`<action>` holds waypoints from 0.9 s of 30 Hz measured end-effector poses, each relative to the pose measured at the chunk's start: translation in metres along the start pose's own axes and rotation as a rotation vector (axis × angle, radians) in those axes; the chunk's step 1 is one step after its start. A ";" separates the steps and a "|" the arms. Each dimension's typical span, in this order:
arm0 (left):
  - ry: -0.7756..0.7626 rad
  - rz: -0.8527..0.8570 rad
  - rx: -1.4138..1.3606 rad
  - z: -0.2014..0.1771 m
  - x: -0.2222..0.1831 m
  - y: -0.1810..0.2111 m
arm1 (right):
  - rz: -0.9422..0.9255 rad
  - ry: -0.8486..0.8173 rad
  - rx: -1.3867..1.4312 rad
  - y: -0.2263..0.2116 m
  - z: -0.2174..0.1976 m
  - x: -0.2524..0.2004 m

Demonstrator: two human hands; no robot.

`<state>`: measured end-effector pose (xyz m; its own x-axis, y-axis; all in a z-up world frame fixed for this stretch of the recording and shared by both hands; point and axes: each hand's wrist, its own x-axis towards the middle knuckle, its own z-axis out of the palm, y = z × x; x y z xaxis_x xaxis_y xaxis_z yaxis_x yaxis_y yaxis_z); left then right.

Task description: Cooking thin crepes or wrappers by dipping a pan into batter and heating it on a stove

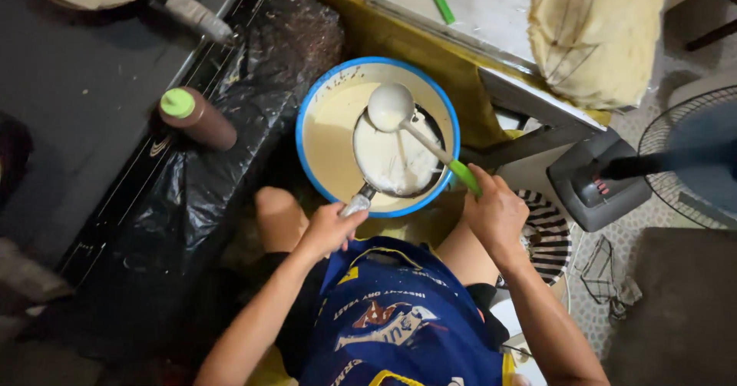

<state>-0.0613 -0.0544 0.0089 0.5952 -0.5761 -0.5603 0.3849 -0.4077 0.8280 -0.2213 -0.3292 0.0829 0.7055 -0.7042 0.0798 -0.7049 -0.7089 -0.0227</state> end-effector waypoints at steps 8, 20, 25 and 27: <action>0.015 0.053 -0.328 0.018 -0.007 -0.030 | -0.035 0.223 -0.089 0.009 -0.040 -0.010; 0.029 0.041 -0.284 0.001 -0.008 -0.027 | -0.034 0.104 -0.020 0.011 -0.013 0.005; 0.275 0.017 0.456 -0.042 -0.022 -0.005 | 0.033 -0.098 -0.050 0.052 0.040 0.018; 0.480 0.327 1.083 -0.048 -0.033 -0.004 | -0.006 -0.138 -0.200 0.058 0.065 0.017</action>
<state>-0.0483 0.0006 0.0255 0.8408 -0.5359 -0.0759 -0.4795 -0.8026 0.3548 -0.2456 -0.3849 0.0179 0.7030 -0.7088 -0.0581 -0.6916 -0.7004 0.1762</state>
